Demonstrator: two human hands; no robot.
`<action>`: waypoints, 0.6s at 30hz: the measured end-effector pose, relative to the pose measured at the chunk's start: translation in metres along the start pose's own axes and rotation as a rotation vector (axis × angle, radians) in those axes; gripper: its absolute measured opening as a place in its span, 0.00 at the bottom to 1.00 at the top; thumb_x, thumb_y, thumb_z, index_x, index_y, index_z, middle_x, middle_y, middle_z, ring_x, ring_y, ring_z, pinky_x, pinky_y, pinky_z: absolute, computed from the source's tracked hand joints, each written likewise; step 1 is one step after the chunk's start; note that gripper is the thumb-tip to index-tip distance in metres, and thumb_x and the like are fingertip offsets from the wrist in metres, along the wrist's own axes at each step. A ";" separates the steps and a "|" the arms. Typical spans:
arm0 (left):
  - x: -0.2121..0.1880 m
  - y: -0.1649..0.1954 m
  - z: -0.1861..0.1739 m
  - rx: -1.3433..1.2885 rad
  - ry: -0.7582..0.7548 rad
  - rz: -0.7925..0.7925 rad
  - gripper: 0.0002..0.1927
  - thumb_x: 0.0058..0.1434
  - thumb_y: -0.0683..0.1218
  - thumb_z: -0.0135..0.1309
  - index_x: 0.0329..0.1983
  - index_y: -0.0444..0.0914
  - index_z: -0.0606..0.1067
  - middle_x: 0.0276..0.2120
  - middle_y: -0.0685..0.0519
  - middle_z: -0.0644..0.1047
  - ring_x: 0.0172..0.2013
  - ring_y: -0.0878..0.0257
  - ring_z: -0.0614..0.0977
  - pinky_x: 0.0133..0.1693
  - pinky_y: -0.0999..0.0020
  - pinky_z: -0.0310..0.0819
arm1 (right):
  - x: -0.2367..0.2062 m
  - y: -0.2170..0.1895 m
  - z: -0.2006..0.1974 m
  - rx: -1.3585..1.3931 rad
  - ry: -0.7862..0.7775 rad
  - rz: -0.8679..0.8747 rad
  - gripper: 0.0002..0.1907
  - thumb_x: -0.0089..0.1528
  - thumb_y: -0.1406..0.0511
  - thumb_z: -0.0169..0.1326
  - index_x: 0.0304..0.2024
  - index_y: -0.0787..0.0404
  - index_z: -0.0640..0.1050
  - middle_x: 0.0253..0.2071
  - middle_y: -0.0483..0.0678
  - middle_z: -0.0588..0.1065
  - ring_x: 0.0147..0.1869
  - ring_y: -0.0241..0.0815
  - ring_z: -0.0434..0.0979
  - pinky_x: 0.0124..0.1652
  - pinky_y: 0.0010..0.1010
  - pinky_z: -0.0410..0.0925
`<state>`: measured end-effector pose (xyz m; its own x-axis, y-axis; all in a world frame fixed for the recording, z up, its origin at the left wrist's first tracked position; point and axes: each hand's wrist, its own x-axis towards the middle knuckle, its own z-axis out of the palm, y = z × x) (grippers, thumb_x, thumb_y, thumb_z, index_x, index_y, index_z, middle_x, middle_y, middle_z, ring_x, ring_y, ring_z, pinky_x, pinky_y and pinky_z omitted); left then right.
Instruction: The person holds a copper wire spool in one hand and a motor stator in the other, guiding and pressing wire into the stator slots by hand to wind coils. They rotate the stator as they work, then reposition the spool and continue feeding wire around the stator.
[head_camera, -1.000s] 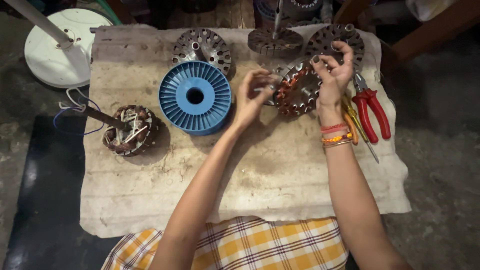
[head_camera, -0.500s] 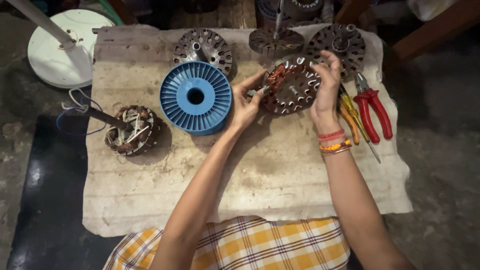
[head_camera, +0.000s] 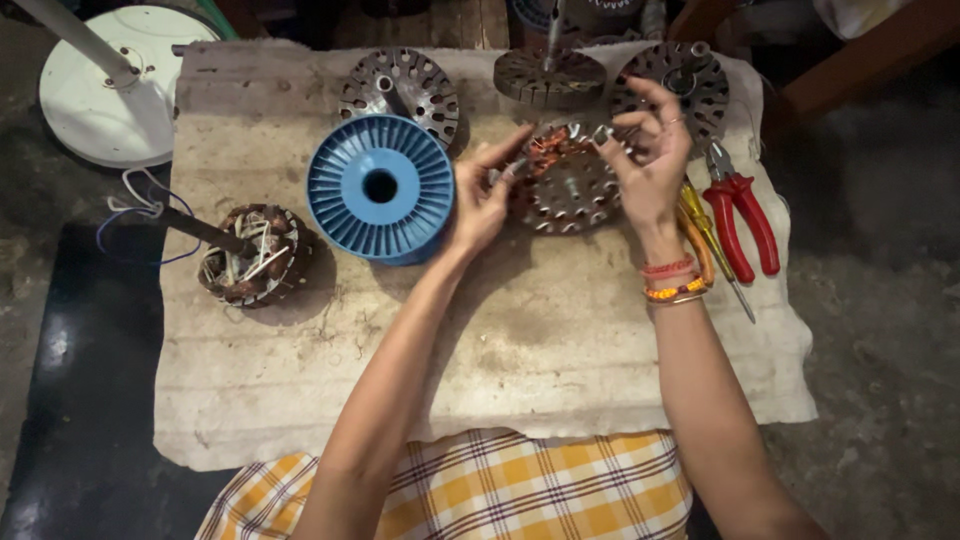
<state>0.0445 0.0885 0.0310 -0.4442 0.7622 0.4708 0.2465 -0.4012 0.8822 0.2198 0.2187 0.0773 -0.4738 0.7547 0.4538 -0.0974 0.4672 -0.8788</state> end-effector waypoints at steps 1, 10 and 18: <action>-0.001 0.003 -0.006 0.001 -0.008 -0.071 0.28 0.65 0.29 0.48 0.66 0.42 0.74 0.56 0.44 0.80 0.54 0.56 0.82 0.62 0.62 0.68 | -0.001 0.000 0.001 0.017 -0.020 0.008 0.31 0.61 0.69 0.64 0.66 0.59 0.69 0.40 0.45 0.78 0.42 0.35 0.80 0.44 0.28 0.76; 0.002 0.003 0.000 0.006 -0.038 -0.034 0.26 0.64 0.47 0.55 0.67 0.42 0.73 0.55 0.46 0.78 0.55 0.57 0.77 0.61 0.60 0.70 | -0.004 -0.012 0.013 -0.481 -0.006 -0.214 0.29 0.65 0.57 0.55 0.68 0.58 0.70 0.43 0.49 0.81 0.47 0.44 0.83 0.47 0.33 0.74; 0.001 0.002 0.004 0.037 0.011 0.132 0.27 0.61 0.42 0.56 0.65 0.39 0.72 0.63 0.50 0.75 0.65 0.52 0.71 0.71 0.58 0.59 | -0.010 -0.032 0.035 -0.450 -0.012 -0.219 0.18 0.72 0.58 0.51 0.54 0.66 0.78 0.48 0.56 0.80 0.52 0.50 0.83 0.53 0.37 0.72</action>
<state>0.0478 0.0905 0.0335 -0.4149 0.6986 0.5829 0.3350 -0.4784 0.8117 0.1976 0.1801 0.0952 -0.4948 0.6129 0.6161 0.1908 0.7683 -0.6110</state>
